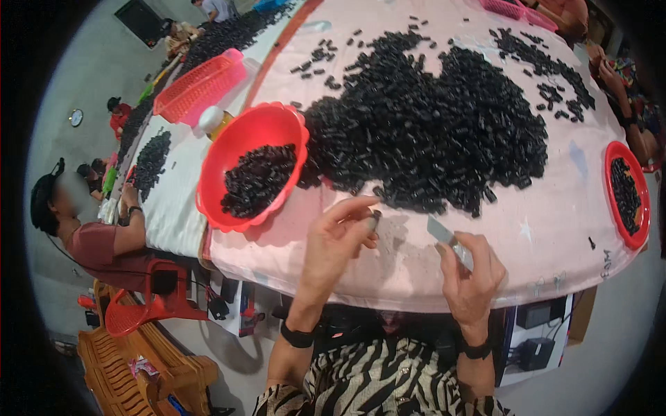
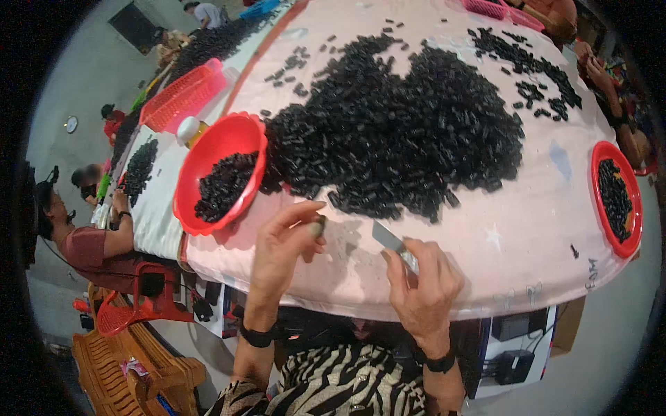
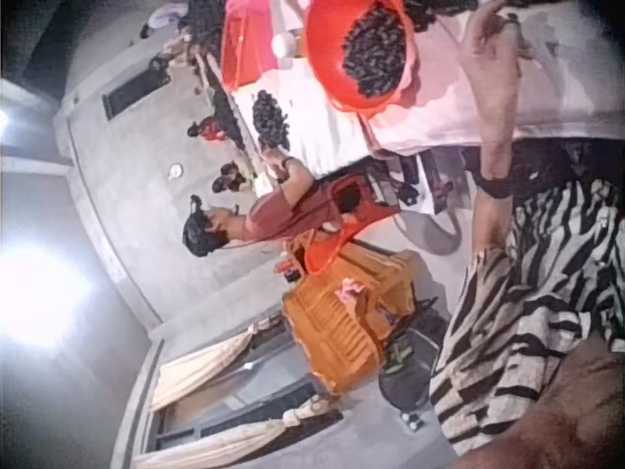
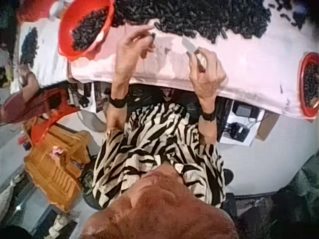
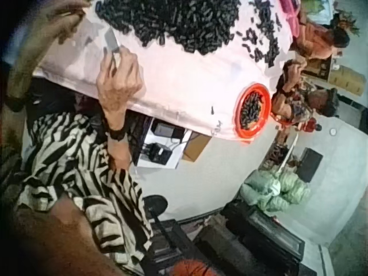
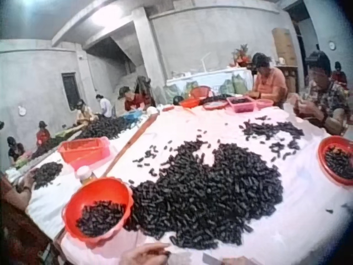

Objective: Trimming excess material from small black plastic shoe components using a metal blade at a workbench.

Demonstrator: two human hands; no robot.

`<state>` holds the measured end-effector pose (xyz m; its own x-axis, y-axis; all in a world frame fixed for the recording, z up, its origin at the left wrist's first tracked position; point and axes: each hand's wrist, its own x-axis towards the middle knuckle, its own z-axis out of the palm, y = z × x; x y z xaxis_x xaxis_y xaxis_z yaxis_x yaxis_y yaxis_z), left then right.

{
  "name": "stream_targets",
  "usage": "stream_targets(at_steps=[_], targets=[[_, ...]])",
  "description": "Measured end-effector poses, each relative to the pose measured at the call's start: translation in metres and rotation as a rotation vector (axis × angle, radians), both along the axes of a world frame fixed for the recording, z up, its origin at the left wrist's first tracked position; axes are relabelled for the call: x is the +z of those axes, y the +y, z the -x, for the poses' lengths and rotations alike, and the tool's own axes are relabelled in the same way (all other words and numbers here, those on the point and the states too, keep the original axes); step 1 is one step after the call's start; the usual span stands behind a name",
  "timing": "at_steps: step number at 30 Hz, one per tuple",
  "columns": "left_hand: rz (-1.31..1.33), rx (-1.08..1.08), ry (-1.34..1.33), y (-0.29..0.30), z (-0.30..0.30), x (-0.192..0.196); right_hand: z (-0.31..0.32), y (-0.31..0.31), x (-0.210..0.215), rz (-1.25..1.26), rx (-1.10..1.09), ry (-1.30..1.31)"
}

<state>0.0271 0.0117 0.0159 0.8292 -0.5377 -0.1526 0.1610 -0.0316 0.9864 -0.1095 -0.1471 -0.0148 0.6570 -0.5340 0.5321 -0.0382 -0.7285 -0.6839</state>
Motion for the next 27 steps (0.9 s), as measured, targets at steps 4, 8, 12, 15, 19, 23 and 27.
stream_targets(at_steps=[4, 8, 12, 15, 19, 23, 27], targets=[[0.333, -0.019, 0.276, 0.012, 0.007, -0.011, -0.004, 0.001, -0.003, -0.006, 0.008, -0.014], [0.389, -0.014, 0.315, 0.012, 0.013, -0.017, -0.004, 0.002, -0.007, 0.061, -0.006, 0.019], [0.405, -0.015, 0.337, 0.013, 0.016, -0.019, -0.002, 0.002, -0.008, 0.103, -0.008, 0.009], [0.372, -0.009, 0.324, 0.013, 0.02, -0.015, -0.001, 0.003, -0.006, 0.112, -0.016, 0.043], [0.298, -0.023, 0.198, 0.011, 0.023, -0.015, -0.003, 0.003, -0.007, 0.129, -0.021, 0.053], [0.279, -0.023, 0.184, 0.01, 0.023, -0.017, -0.006, 0.003, -0.009, 0.15, -0.016, 0.046], [0.363, 0.008, 0.285, 0.008, 0.022, -0.018, -0.007, 0.003, -0.01, 0.168, -0.019, 0.033]])
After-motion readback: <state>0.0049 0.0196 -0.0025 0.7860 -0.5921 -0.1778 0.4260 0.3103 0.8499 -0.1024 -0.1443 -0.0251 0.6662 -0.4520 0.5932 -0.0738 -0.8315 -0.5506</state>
